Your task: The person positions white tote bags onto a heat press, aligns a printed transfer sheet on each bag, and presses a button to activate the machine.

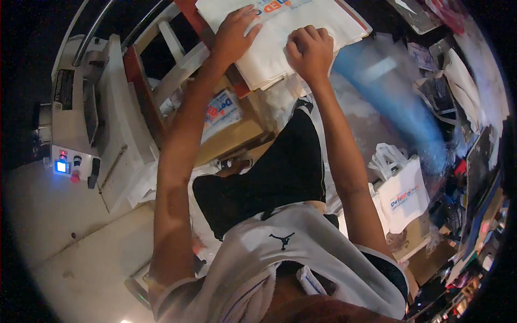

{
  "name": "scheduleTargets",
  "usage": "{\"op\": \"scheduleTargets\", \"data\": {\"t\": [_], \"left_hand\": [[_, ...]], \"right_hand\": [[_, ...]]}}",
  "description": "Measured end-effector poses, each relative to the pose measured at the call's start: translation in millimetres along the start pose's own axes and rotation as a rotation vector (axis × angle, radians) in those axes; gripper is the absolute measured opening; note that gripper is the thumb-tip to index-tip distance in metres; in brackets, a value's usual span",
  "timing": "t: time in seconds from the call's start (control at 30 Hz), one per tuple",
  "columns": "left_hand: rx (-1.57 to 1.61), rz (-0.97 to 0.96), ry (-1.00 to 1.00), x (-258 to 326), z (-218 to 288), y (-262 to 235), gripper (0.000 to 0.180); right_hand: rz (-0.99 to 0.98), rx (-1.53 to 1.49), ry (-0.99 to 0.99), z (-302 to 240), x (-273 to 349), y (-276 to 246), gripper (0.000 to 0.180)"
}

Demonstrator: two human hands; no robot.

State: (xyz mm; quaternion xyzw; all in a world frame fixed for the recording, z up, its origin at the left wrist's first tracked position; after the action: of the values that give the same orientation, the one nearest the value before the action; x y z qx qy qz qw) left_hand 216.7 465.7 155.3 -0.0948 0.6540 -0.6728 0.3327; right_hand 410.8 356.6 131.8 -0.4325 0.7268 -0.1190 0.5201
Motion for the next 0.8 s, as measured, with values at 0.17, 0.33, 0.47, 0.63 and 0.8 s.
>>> {"op": "scheduleTargets", "data": {"t": [0.17,0.33,0.47,0.63,0.8], "left_hand": [[0.099,0.014,-0.087,12,1,-2,0.05],[-0.017,0.071,-0.171,48,17,-8,0.053],[0.069,0.088,-0.281,62,24,-1,0.058],[0.185,0.19,-0.484,83,24,7,0.066],[0.12,0.178,-0.527,83,22,3,0.067]], "right_hand": [[-0.002,-0.011,-0.008,-1,-1,0,0.012],[0.003,0.006,-0.008,-3,-1,1,0.012],[-0.052,0.005,-0.014,-2,-2,-2,0.012],[-0.367,0.088,0.04,-6,-18,-16,0.012],[-0.552,-0.07,-0.114,-34,-69,0,0.018]]}}
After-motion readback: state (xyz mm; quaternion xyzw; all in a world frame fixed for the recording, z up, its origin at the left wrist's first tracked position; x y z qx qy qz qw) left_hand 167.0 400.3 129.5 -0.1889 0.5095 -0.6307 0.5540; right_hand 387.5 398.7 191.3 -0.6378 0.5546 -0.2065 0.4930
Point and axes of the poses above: each hand's wrist, its own x-axis away from the middle knuckle, its own y-axis out of the palm, z = x × y, the point moved 2 cm from there along -x, towards the middle knuckle, and after that the axes turned 11 degrees about -z, right-handed, at the moved point
